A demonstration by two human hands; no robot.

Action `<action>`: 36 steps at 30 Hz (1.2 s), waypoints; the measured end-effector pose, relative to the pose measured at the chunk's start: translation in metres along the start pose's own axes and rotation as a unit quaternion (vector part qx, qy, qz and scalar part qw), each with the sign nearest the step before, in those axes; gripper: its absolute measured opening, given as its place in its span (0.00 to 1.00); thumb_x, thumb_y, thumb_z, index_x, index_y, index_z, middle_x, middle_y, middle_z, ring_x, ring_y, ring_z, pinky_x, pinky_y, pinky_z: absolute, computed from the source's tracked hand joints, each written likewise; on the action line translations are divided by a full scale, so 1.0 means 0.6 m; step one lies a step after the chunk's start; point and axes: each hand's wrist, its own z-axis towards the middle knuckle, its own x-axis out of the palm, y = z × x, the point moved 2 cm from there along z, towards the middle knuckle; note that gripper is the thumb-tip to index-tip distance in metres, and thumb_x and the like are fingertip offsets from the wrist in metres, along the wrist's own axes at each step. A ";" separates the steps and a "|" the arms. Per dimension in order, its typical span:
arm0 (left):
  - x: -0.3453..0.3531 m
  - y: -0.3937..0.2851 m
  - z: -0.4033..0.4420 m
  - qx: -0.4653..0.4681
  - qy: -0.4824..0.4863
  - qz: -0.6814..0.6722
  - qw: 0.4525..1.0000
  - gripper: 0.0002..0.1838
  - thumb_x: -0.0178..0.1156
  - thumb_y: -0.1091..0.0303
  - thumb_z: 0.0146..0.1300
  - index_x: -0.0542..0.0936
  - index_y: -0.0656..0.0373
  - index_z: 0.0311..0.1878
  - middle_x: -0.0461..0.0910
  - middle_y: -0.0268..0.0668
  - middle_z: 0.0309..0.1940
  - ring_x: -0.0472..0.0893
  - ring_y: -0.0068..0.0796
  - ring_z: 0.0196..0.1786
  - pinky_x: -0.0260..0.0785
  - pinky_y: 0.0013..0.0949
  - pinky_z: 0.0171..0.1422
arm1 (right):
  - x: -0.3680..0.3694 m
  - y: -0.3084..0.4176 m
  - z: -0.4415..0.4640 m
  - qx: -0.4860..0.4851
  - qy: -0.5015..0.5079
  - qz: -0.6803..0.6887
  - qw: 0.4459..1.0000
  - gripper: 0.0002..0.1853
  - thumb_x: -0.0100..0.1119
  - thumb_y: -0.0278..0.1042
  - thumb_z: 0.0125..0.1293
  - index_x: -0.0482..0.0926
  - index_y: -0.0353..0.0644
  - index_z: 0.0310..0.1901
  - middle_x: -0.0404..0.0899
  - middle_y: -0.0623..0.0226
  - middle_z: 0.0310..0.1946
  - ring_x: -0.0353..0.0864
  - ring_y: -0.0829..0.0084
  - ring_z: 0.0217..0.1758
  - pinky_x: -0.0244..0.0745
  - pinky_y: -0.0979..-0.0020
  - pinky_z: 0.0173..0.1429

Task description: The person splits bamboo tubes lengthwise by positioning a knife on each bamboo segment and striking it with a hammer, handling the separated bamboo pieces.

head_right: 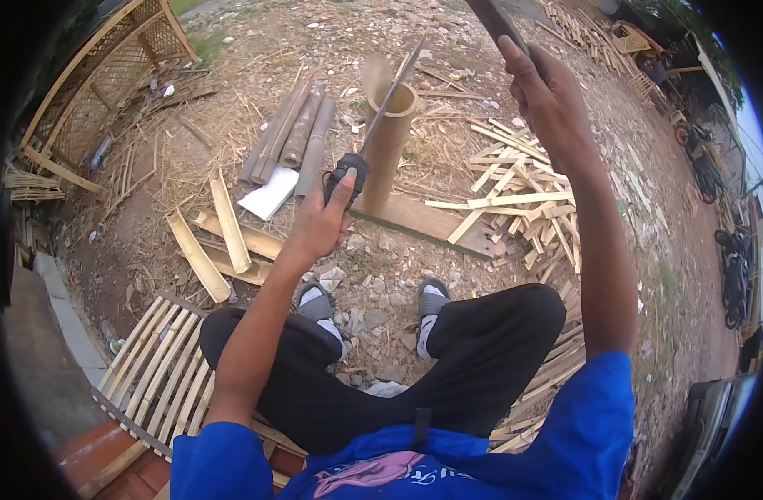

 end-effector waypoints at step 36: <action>0.005 0.009 0.005 0.003 -0.010 -0.003 1.000 0.38 0.48 0.34 0.69 0.73 0.70 0.52 0.79 0.58 0.39 0.80 0.56 0.45 0.69 0.46 0.52 | 0.026 -0.032 -0.006 -0.008 0.060 -0.213 0.975 0.33 0.45 0.67 0.72 0.79 0.38 0.39 0.70 0.72 0.19 0.69 0.77 0.22 0.63 0.66 0.26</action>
